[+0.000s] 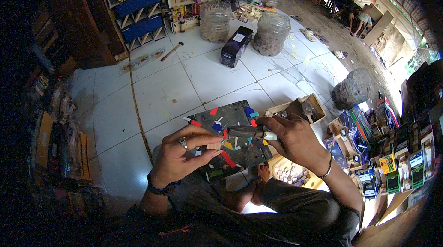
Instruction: The person sits on the floor and repeatedly picks up small metal key blanks from a yellow tray. Using pliers, the person trims the tip of each blank and places the finished piece into a cardboard box. The person continues this repetitive trimming process for the duration of the clip.
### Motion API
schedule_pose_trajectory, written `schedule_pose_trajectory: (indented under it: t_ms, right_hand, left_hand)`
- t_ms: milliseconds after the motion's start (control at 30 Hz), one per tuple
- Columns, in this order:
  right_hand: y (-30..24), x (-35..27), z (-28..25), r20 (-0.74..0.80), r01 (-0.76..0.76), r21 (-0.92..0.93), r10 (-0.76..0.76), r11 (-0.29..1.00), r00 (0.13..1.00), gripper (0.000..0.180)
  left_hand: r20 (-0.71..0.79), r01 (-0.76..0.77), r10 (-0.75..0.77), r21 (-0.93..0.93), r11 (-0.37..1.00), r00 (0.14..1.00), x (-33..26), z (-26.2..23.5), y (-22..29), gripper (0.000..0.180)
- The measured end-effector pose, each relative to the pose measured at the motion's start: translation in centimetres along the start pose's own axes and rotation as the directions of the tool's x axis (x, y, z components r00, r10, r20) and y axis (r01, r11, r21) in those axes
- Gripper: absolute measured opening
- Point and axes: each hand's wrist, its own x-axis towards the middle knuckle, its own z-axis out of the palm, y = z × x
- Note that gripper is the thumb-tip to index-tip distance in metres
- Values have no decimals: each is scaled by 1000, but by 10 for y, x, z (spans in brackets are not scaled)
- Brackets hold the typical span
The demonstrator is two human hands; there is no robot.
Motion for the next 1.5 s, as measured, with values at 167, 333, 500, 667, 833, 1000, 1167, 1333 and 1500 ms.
schedule_pose_trajectory:
  t_ms: [167,333,500,667,833,1000,1167,1333,1500]
  right_hand:
    - [0,-1,0,-7,9,-59,-9,998,1000,51]
    - [-1,-1,-2,1,-19,-112,19,994,1000,51]
    - [-2,-1,5,-17,-12,-101,10,995,1000,53]
    - [-4,2,15,-52,-5,-102,0,995,999,44]
    - [-4,-2,17,-15,-23,-58,22,998,1000,41]
    - [-1,2,22,-2,67,95,-67,993,998,49]
    - [-6,1,20,169,-22,330,-36,944,985,40]
    - [-13,1,17,394,-221,588,-37,778,918,41]
    - [-12,1,16,419,-219,618,-80,755,904,44]
  left_hand:
    - [-22,62,-62,2,998,998,0,2,3,39]
    - [-41,95,-98,-58,994,994,0,3,1,43]
    - [-24,250,-314,-552,796,949,-4,24,2,36]
    - [-18,300,-334,-395,868,942,-9,31,0,20]
    - [-108,305,-372,-390,869,922,-14,38,6,15]
    - [-182,234,-289,-273,933,940,-11,39,6,15]
    - [-208,127,-139,-71,989,968,-6,32,4,19]
    - [-188,51,-47,18,999,981,-3,24,7,19]
    - [-150,71,-73,-24,997,986,-3,23,9,19]
